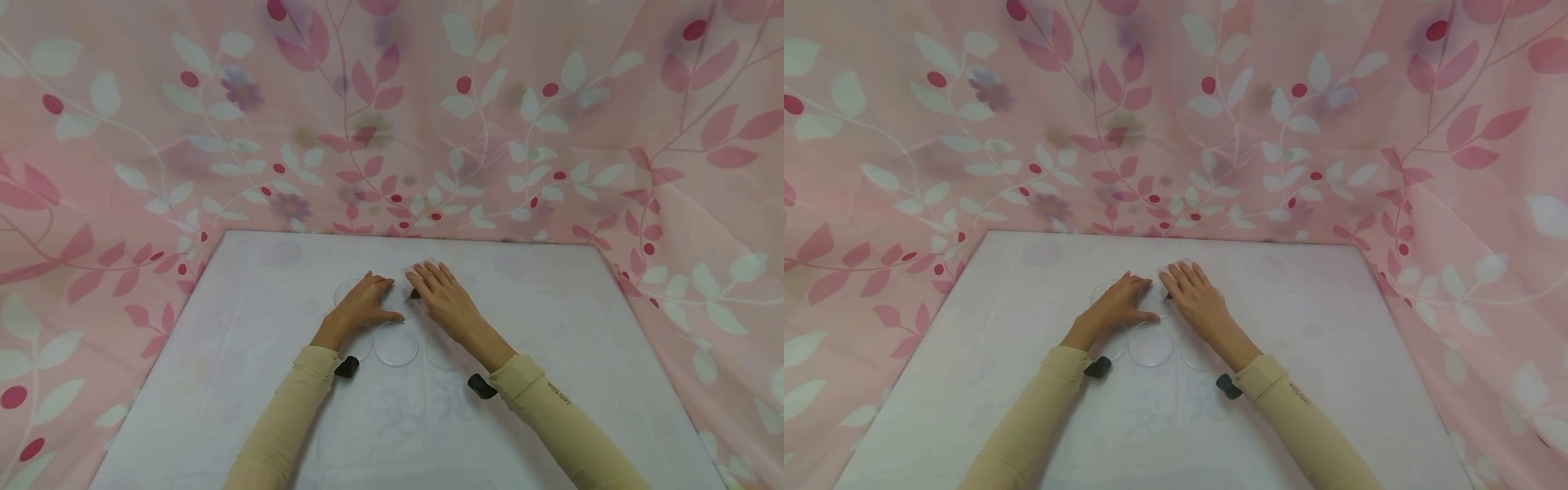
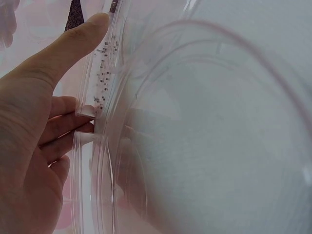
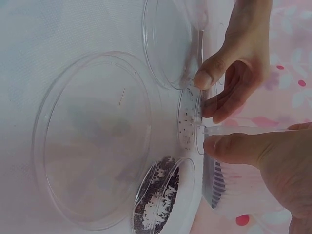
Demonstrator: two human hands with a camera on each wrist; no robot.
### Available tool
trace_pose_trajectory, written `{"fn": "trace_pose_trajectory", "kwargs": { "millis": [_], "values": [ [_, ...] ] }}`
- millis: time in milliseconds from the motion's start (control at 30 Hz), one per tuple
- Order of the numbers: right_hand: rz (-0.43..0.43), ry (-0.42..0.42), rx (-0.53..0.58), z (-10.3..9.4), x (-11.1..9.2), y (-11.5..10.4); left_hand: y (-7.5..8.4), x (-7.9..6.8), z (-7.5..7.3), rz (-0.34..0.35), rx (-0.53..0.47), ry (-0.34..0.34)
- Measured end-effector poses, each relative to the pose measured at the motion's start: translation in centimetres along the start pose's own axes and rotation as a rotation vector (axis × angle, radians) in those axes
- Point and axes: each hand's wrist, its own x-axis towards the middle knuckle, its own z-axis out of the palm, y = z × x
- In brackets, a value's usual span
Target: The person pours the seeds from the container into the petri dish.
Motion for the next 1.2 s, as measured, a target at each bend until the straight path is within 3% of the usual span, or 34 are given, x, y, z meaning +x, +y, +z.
{"fn": "trace_pose_trajectory", "kwargs": {
  "millis": [367,967,1200],
  "values": [
    [-0.002,-0.007,-0.015,-0.13,0.19,0.04,-0.19,0.23,0.11,0.024,0.012,0.010],
    [0.002,0.011,-0.013,-0.01,0.28,0.48,0.16,0.17,-0.21,0.000,0.009,-0.008],
    [0.011,0.004,-0.013,-0.02,0.23,0.42,0.03,0.32,-0.11,0.028,0.021,-0.002]
  ]
}}
